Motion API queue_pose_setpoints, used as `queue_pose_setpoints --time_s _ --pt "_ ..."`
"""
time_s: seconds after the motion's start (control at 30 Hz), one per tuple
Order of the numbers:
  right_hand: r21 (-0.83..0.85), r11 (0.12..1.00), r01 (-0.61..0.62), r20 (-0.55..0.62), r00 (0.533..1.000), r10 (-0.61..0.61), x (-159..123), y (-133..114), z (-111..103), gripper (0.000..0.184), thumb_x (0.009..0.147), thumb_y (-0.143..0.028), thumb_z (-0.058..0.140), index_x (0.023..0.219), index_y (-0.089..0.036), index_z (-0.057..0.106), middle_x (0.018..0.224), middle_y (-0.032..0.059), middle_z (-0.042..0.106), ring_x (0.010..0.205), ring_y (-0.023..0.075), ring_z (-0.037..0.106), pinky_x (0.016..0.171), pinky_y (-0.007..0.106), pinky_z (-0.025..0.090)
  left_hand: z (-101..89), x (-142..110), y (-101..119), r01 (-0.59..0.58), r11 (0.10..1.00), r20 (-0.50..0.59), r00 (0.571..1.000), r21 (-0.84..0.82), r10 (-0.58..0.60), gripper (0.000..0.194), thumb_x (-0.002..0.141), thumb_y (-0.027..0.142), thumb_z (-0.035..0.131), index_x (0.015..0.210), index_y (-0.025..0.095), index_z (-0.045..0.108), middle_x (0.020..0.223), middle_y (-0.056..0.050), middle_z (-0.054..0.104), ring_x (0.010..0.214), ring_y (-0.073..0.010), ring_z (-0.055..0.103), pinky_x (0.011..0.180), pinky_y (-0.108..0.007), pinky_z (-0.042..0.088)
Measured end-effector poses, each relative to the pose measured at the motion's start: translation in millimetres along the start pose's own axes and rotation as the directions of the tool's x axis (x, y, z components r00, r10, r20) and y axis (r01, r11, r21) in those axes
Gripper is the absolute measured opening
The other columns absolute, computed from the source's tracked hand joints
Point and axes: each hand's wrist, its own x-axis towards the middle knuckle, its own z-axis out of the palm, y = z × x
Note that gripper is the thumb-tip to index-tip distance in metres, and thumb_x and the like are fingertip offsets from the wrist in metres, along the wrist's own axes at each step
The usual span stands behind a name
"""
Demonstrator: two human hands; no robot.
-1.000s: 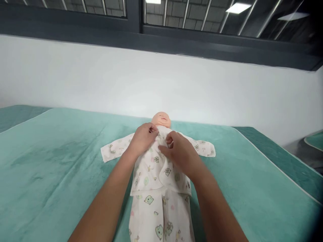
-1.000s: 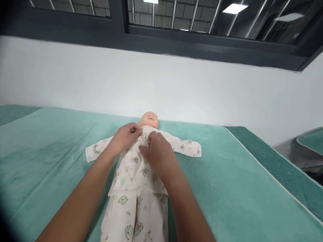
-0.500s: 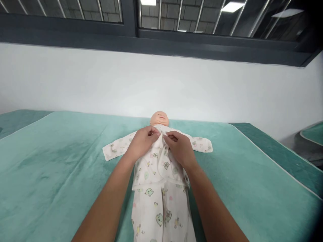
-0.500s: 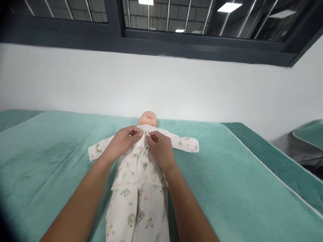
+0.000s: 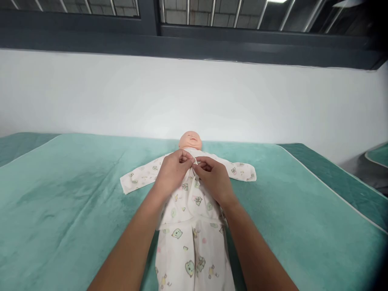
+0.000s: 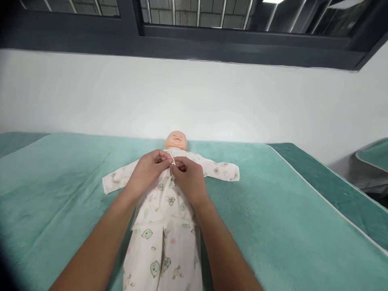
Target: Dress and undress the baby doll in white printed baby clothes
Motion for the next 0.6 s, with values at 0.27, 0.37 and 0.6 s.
queue_pose_setpoints --time_s 0.27,0.37,0.6 --pt "-0.384 0.895 0.228 0.032 0.972 -0.233 -3 0 8 0.018 0.086 -0.023 0.048 0.091 -0.022 0.065 0.07 -0.0016 0.059 0.065 0.0146 0.052 0.063 0.026 0.039 -1.2 0 1 0.007 0.993 0.041 0.999 -0.117 -0.002 0.022 0.077 0.038 0.065 0.089 0.021 0.063 0.085 -0.002 0.07 0.08 -0.0176 0.065 0.073 -0.028 0.046" --pt "-0.339 0.916 0.213 0.085 0.977 -0.196 -4 1 8 0.028 0.085 -0.02 0.048 0.11 -0.026 0.061 0.07 -0.0035 0.059 0.067 0.0148 0.055 0.064 0.026 0.04 0.4 0 0 0.021 0.985 0.07 0.998 -0.173 -0.009 0.02 0.078 0.034 0.064 0.093 0.022 0.061 0.086 -0.001 0.07 0.078 -0.0169 0.065 0.071 -0.028 0.047" --pt "-0.226 0.966 0.13 0.127 0.987 -0.103 -5 3 3 0.046 0.082 -0.03 0.059 0.127 -0.024 0.05 0.081 -0.0027 0.062 0.067 0.0137 0.057 0.069 0.029 0.046 -11.7 -1 2 0.031 0.997 0.049 0.998 -0.073 -0.028 0.02 0.077 0.031 0.063 0.095 0.022 0.06 0.093 -0.001 0.068 0.081 -0.0159 0.064 0.069 -0.027 0.045"
